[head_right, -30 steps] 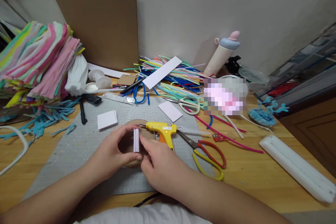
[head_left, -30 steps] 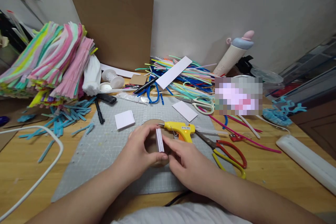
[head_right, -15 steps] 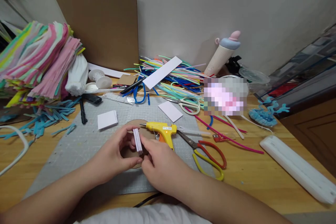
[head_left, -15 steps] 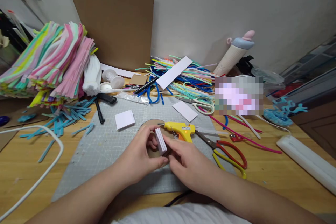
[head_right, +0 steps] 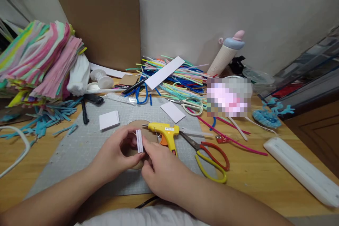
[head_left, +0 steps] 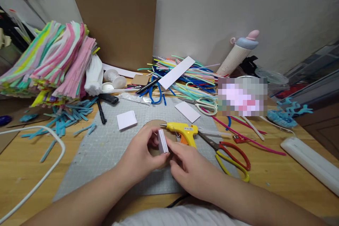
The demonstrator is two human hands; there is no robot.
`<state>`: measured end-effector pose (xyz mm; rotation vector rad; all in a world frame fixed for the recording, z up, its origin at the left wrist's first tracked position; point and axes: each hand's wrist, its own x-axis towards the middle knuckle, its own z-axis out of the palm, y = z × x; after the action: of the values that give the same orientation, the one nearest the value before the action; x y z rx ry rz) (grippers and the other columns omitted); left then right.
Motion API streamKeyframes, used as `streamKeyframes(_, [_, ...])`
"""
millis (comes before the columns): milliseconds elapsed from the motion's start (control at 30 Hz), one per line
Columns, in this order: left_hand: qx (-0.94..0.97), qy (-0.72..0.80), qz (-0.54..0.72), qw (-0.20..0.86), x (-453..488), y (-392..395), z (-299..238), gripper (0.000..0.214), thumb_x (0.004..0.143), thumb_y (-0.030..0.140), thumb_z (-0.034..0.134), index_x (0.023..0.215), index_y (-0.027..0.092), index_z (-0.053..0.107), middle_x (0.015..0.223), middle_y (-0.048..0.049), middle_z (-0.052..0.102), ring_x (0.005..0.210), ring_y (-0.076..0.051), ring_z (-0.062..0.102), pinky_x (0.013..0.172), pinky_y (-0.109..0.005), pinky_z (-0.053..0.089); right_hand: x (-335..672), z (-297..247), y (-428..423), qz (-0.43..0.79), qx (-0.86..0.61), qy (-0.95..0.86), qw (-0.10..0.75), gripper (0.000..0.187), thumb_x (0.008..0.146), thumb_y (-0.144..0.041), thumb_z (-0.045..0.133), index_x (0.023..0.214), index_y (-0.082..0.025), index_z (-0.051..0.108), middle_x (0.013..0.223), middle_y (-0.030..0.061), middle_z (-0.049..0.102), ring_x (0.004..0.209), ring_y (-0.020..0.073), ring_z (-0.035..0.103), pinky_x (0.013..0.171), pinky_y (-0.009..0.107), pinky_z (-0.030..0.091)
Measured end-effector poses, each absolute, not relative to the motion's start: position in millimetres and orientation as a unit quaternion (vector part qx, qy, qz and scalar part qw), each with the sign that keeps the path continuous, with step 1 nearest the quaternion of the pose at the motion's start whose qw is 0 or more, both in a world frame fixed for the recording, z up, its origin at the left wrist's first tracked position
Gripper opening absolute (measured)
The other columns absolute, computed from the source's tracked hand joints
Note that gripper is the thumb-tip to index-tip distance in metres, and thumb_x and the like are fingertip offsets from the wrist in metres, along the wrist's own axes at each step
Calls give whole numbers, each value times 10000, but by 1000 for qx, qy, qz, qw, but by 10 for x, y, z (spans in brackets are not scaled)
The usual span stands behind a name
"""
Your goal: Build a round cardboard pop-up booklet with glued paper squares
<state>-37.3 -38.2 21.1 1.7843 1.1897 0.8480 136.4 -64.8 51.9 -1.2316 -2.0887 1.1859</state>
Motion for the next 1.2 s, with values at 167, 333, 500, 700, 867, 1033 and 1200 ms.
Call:
streamKeyframes(167, [722,458,349,385,-374,-371,171,447,662,153,703,1079,214,558,947,-32,591,811,-177,592,707,-319,520,1375,503,-630,415,-452,-764,200,550,759,4,433,1267,-189,522,1033,65,653,863,187,587,749,314,472])
streamKeyframes(333, [727,460,345,374,-383,-364,145,452,652,166,717,1073,214,560,929,-30,594,790,-178,585,698,-321,514,1368,481,-620,405,-450,-772,195,386,752,8,430,1063,-160,585,901,45,636,768,167,556,694,289,440])
streamKeyframes(500, [725,461,340,381,-391,-359,108,460,646,184,734,1068,217,552,936,-30,583,789,-178,580,693,-317,513,1384,472,-641,395,-460,-775,180,250,732,6,449,881,-155,568,811,33,602,719,162,525,660,288,422])
streamKeyframes(700, [721,452,322,416,-412,-335,202,457,682,199,723,1097,213,533,953,-40,589,812,-187,585,726,-330,513,1379,477,-656,438,-450,-748,216,445,792,-30,461,1190,-211,546,917,25,620,722,147,538,649,279,438])
streamKeyframes(867, [649,400,318,564,-518,-304,453,500,726,279,736,1188,231,551,1042,-58,626,916,-209,603,780,-334,496,1374,440,-662,519,-496,-620,316,459,866,-232,574,1309,-269,459,1117,52,585,672,106,521,566,242,427])
streamKeyframes(1033, [657,294,305,624,-597,-306,563,534,711,323,765,1217,256,607,1220,-83,547,1013,-231,552,800,-331,459,1398,460,-588,694,-402,-467,373,396,782,-323,715,1126,-210,553,973,29,631,712,97,551,582,208,422])
streamKeyframes(1200, [630,373,374,569,-576,-317,554,525,654,353,819,1133,247,632,1056,-39,584,784,-138,513,690,-266,418,1456,494,-543,726,-401,-392,399,289,761,-349,765,952,-191,615,824,-10,637,687,70,560,571,166,399])
